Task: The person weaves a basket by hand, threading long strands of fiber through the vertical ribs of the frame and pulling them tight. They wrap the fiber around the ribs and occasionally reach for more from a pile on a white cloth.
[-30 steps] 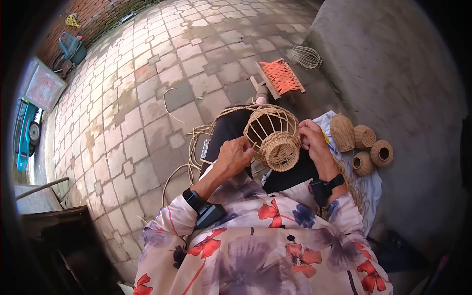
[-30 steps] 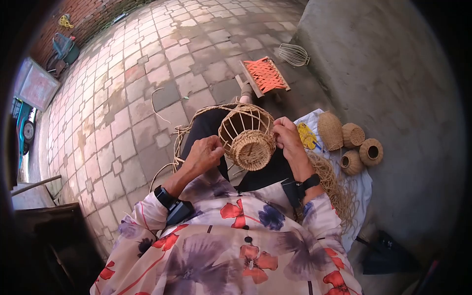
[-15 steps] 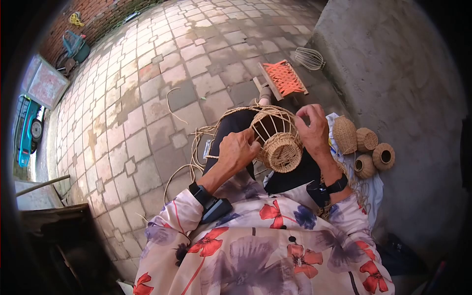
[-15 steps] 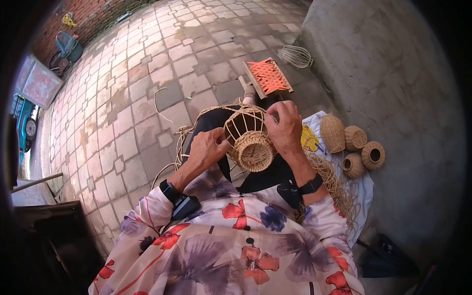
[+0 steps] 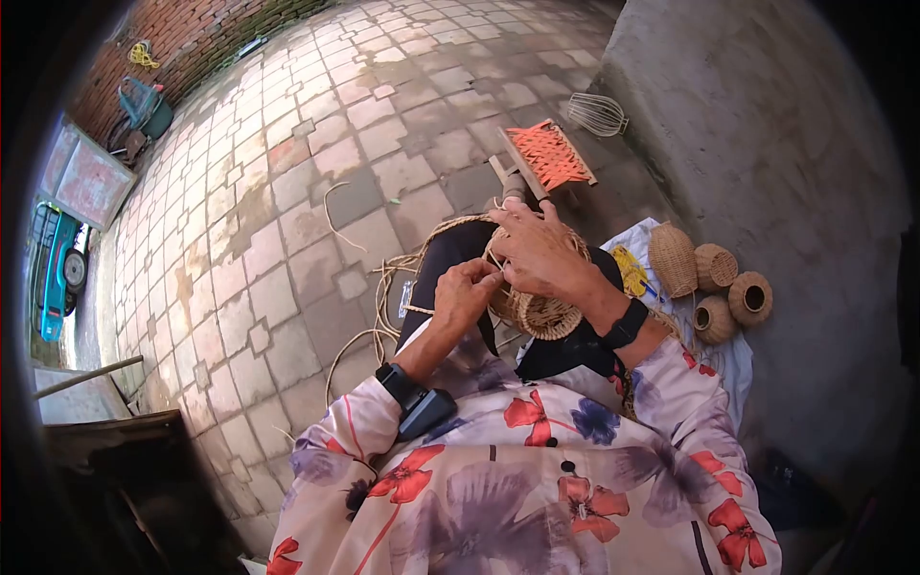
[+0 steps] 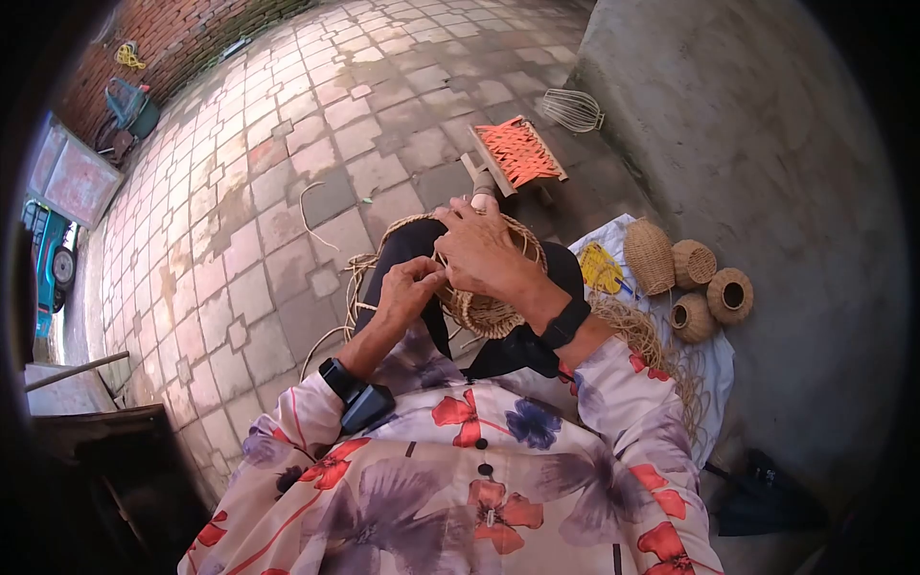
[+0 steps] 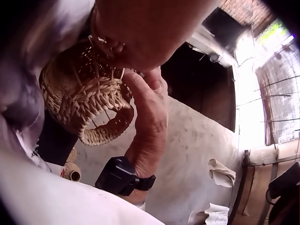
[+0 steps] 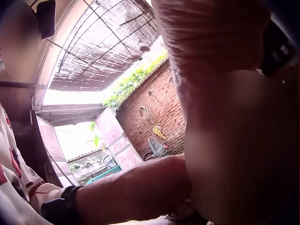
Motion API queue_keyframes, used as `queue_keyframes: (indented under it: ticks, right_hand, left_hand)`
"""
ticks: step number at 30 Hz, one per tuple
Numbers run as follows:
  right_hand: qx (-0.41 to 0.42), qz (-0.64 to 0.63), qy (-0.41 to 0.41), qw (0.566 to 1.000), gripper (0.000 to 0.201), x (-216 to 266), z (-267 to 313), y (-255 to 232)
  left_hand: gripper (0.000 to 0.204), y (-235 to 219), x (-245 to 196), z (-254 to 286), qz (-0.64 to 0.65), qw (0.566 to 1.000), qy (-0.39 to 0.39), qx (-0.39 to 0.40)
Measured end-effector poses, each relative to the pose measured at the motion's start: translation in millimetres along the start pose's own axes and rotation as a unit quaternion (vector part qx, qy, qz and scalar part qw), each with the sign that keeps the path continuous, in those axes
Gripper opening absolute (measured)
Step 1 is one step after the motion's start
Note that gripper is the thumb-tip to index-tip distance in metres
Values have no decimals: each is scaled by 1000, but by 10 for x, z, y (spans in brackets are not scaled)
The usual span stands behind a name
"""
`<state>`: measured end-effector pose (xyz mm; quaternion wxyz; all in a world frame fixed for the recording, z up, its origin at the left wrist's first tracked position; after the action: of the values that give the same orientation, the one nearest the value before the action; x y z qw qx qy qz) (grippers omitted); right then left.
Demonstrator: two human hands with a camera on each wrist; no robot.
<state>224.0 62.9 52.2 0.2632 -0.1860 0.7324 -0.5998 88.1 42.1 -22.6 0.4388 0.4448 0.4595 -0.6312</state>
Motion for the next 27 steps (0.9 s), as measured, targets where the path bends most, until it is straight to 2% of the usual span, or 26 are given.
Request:
queue_keyframes:
  ticks: [3, 5, 6, 7, 8, 9, 10, 11, 12, 14, 15, 17, 22, 23, 24, 26, 27]
  right_hand:
    - [16, -47, -15, 999, 13, -22, 24, 103]
    - [-30, -164, 20, 986, 10, -80, 65, 104]
    - [-30, -164, 20, 986, 10, -98, 80, 66]
    - [-71, -182, 41, 980, 9, -142, 107, 1]
    - [-111, -200, 62, 971, 8, -180, 145, -65]
    - [-109, -201, 62, 972, 8, -228, 174, -95]
    - [-100, -321, 123, 934, 7, -347, 191, -102]
    - [-90, -435, 182, 877, 6, -434, 197, -96]
    - [-92, -434, 184, 877, 6, -460, 190, -122]
    - [-88, -590, 274, 754, 6, -551, 204, -108]
    - [-72, -616, 276, 735, 7, -575, 197, -80]
    - [-67, -608, 278, 741, 7, -616, 138, 68]
    - [-33, -552, 252, 794, 8, -532, -68, 209]
    - [-27, -500, 235, 833, 11, -550, -96, 313]
    - [-27, -500, 236, 833, 11, -539, -99, 255]
    - [70, -348, 230, 906, 12, -462, -103, 83]
    - [70, -347, 230, 906, 12, -428, -84, 59]
  left_hand:
    - [18, -14, 38, -16, 31, 999, -13, 3]
    - [18, -32, 14, -9, 30, 999, -20, 6]
    - [18, -67, -75, 5, -9, 998, 53, -32]
    - [18, -90, -156, 25, -47, 988, 125, -71]
    - [18, -87, -183, 27, -46, 989, 123, -71]
    - [18, -83, -229, 15, -29, 987, 147, -54]
    - [19, -76, -266, -8, -13, 984, 172, -38]
    - [18, -38, -265, -39, 7, 984, 177, -27]
    - [18, 4, -275, -50, 7, 984, 178, -24]
    - [19, 85, -286, -84, 32, 989, 146, -15]
    - [19, 98, -325, -89, 32, 988, 148, -14]
    - [21, 121, -361, -95, 1, 996, 89, 6]
    - [25, 162, -351, -204, -100, 993, 67, 6]
    - [25, 174, -336, -228, -134, 989, 68, 9]
    - [25, 174, -350, -233, -134, 989, 68, 10]
    - [22, 185, -381, -233, -185, 979, 70, 39]
    - [22, 170, -357, -248, -185, 979, 70, 40]
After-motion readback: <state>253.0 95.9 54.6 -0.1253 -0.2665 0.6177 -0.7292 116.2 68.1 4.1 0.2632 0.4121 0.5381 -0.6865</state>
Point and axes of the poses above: each hand's wrist, its own z-axis away from the middle knuckle, its own y-axis out of the palm, x = y × z, the point moved 3 cm from there along -z, towards the middle knuckle, and after that the axes turned 12 degrees about z, right-handed, at the moved point
